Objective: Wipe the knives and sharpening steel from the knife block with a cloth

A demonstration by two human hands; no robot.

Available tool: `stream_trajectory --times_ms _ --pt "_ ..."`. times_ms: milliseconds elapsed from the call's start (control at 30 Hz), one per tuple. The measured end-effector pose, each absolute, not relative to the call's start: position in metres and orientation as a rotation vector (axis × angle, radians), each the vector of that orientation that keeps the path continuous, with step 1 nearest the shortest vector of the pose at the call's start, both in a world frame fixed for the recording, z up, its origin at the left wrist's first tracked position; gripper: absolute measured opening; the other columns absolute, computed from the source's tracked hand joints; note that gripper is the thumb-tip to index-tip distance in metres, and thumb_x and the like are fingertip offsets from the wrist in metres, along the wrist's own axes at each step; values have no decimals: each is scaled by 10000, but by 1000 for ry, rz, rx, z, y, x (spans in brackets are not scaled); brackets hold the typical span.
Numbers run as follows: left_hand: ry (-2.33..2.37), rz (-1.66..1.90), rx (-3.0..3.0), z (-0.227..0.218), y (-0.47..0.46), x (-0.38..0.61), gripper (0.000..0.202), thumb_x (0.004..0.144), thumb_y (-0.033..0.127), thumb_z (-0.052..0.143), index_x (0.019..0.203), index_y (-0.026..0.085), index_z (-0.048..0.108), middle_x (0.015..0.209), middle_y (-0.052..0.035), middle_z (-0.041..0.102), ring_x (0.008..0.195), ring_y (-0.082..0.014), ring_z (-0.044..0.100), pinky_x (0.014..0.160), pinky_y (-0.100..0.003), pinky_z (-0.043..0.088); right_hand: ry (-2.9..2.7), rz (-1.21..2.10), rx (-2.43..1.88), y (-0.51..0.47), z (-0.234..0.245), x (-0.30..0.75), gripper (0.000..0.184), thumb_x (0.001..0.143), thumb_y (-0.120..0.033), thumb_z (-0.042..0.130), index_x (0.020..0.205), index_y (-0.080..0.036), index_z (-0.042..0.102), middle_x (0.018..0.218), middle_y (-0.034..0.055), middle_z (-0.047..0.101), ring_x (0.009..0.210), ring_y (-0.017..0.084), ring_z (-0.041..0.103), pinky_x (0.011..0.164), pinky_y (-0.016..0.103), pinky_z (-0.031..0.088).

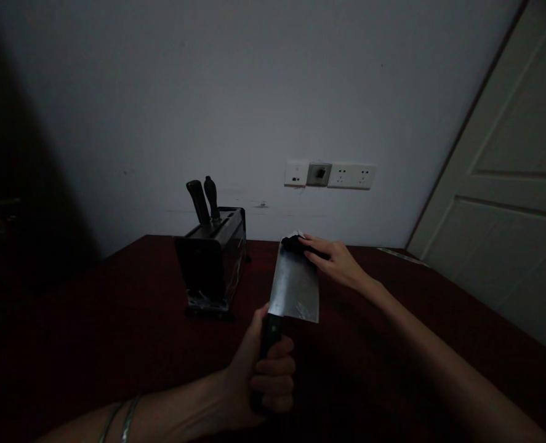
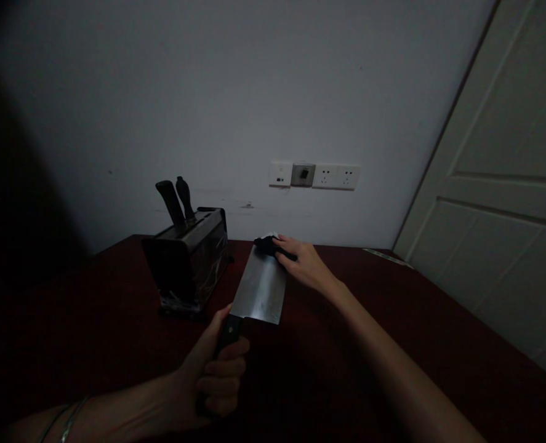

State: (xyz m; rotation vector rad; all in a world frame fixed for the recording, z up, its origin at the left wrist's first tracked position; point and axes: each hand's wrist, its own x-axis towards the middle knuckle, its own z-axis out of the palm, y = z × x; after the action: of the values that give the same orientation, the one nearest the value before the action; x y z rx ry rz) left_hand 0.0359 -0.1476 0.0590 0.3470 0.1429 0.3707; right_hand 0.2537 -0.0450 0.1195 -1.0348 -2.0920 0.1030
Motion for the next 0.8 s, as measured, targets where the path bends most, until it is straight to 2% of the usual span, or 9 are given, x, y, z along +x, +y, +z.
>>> stream_trajectory --times_ms 267,400,500,633,800 --pt "173 374 297 61 -151 36 667 839 664 143 465 160 369 331 70 256 261 -28 126 324 -171 165 -2167 115 -934 -89 97 250 349 851 -234 485 1193 -224 556 1219 49 586 1194 212 473 1034 487 348" --pt "161 418 304 63 -147 36 663 838 663 167 469 157 384 326 75 250 257 -23 109 317 -170 160 -2226 157 -841 -122 85 239 360 847 -193 493 1198 -244 548 1232 41 578 1211 209 456 1030 503 353" --pt "161 427 310 63 -145 36 719 814 696 94 468 152 412 319 70 255 255 -24 109 312 -172 165 -2254 197 -803 -142 79 233 384 836 -147 489 1208 -229 539 1246 52 567 1222 203 443 1036 494 351" --pt "144 419 340 64 -144 37 762 797 700 7 454 157 417 312 63 245 246 -34 136 313 -181 191 -2293 223 -784 -151 83 232 368 833 -131 481 1184 -215 556 1255 50 561 1232 191 431 1047 470 351" --pt "120 415 379 65 -154 37 715 811 697 98 455 159 403 322 65 253 249 -35 133 318 -180 188 -2271 141 -833 -131 106 237 336 849 -179 480 1172 -206 569 1216 53 592 1200 193 469 1039 474 360"
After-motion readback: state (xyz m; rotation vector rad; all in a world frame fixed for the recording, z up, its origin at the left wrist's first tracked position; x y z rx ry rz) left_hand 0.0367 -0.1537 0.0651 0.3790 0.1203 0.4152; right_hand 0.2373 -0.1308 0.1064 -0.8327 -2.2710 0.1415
